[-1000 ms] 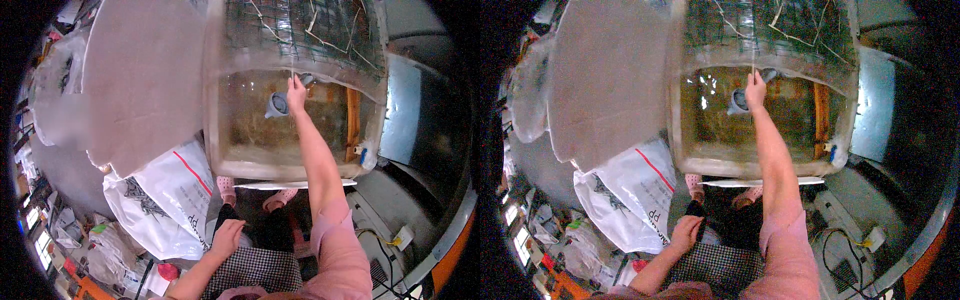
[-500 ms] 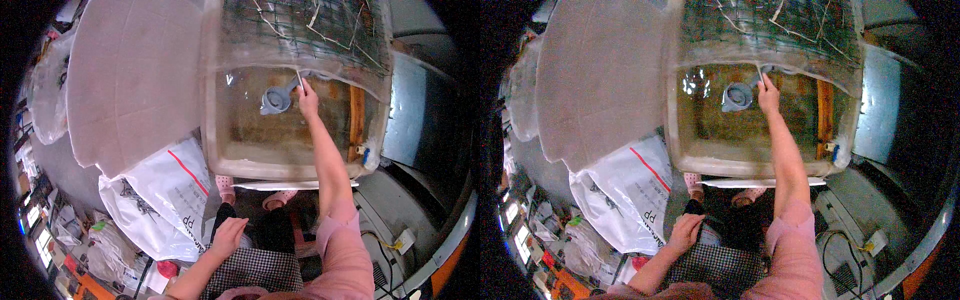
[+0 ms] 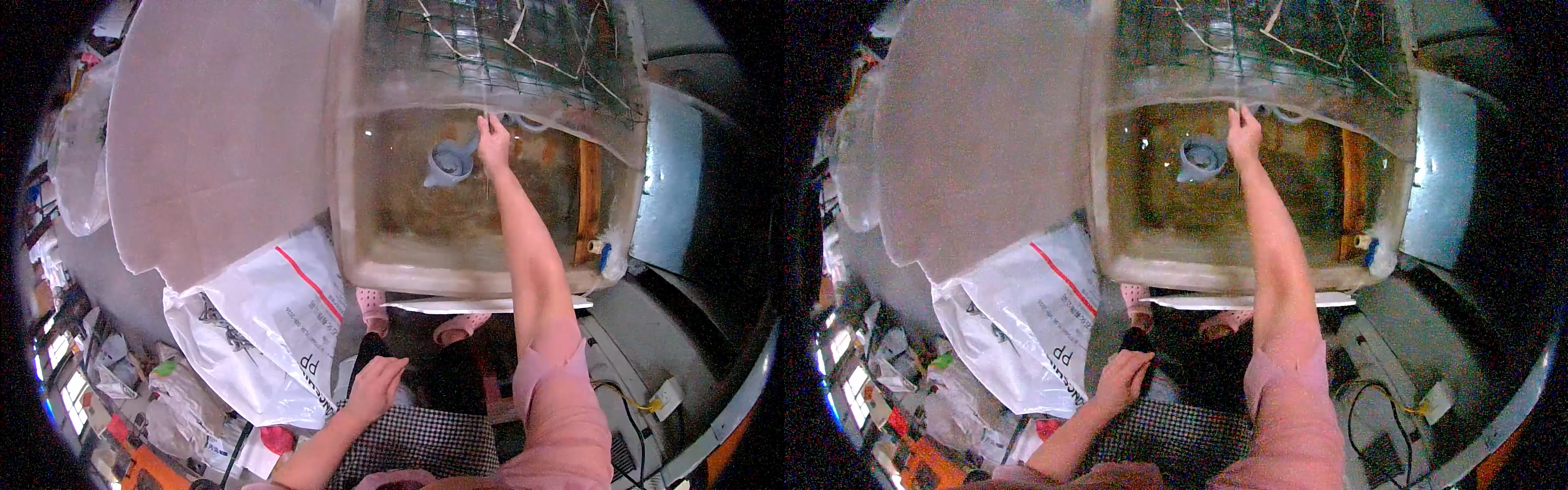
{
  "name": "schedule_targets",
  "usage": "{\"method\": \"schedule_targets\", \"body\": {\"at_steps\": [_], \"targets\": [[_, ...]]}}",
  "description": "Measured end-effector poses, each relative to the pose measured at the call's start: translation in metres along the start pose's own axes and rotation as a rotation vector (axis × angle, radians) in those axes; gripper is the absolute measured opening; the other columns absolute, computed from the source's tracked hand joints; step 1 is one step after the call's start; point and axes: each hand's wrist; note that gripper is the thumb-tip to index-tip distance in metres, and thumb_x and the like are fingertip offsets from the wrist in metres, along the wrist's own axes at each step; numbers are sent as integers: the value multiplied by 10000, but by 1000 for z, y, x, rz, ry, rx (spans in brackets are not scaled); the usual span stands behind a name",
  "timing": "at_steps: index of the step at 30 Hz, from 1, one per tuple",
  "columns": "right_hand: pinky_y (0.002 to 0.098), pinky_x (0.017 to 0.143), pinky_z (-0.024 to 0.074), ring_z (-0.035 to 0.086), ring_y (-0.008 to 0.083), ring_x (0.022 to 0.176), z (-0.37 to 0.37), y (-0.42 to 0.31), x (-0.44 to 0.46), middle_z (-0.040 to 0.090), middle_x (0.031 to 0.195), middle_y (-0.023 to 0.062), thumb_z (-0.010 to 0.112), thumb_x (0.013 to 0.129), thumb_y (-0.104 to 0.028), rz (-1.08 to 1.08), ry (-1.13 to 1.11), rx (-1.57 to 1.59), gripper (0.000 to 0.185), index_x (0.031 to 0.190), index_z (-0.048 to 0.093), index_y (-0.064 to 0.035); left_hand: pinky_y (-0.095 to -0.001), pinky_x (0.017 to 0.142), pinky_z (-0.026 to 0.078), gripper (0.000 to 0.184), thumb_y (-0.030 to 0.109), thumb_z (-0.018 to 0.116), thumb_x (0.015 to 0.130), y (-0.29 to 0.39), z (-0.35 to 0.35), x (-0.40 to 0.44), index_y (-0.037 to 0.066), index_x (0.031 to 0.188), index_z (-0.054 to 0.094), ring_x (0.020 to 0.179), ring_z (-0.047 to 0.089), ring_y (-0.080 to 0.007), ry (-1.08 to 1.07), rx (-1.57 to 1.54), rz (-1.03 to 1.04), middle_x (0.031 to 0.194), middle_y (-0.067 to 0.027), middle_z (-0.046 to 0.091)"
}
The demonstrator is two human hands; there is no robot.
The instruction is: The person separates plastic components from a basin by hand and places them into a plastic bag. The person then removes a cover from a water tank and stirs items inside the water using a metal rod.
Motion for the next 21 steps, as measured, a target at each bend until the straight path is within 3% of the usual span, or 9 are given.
{"method": "schedule_targets", "body": {"at_steps": [2,6,14,17,21], "targets": [[290,861,422,573,207,1005,3,4,0,605,1099,172,570,861,-210,109,-90,147,391,1165,530,34,-348,727,473,243,5,580,767,-2,-2,0,5,1009,576,814,568,-284,-3,1,-6,883,-125,581],[280,904,399,548,191,1055,-1,12,0,580,1157,157,585,856,-212,80,-83,216,414,1193,521,18,-346,734,470,255,3,574,763,-10,0,-2,8,1018,573,813,566,-283,-11,0,1,884,-123,582],[302,828,441,593,213,969,-20,17,11,616,1087,157,599,844,-231,45,-169,70,419,1177,530,13,-369,725,484,261,18,578,771,-10,7,0,38,1032,585,826,587,-291,-4,-37,10,900,-126,607],[322,791,455,611,244,927,-29,2,6,621,1056,178,579,856,-233,-113,-143,-52,407,1176,529,13,-368,727,483,259,17,578,771,-7,7,1,31,1030,583,826,585,-294,-11,-31,16,903,-129,608],[346,766,462,612,301,886,-60,-22,-33,611,1034,195,551,871,-241,-119,-150,-227,390,1230,507,-96,-354,746,470,274,16,576,755,-3,5,-1,14,1029,570,833,567,-280,5,-2,27,897,-121,586]]}}
Point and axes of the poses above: each hand's wrist, its own x-axis towards the middle knuckle, its own z-axis out of the palm, y = z × x
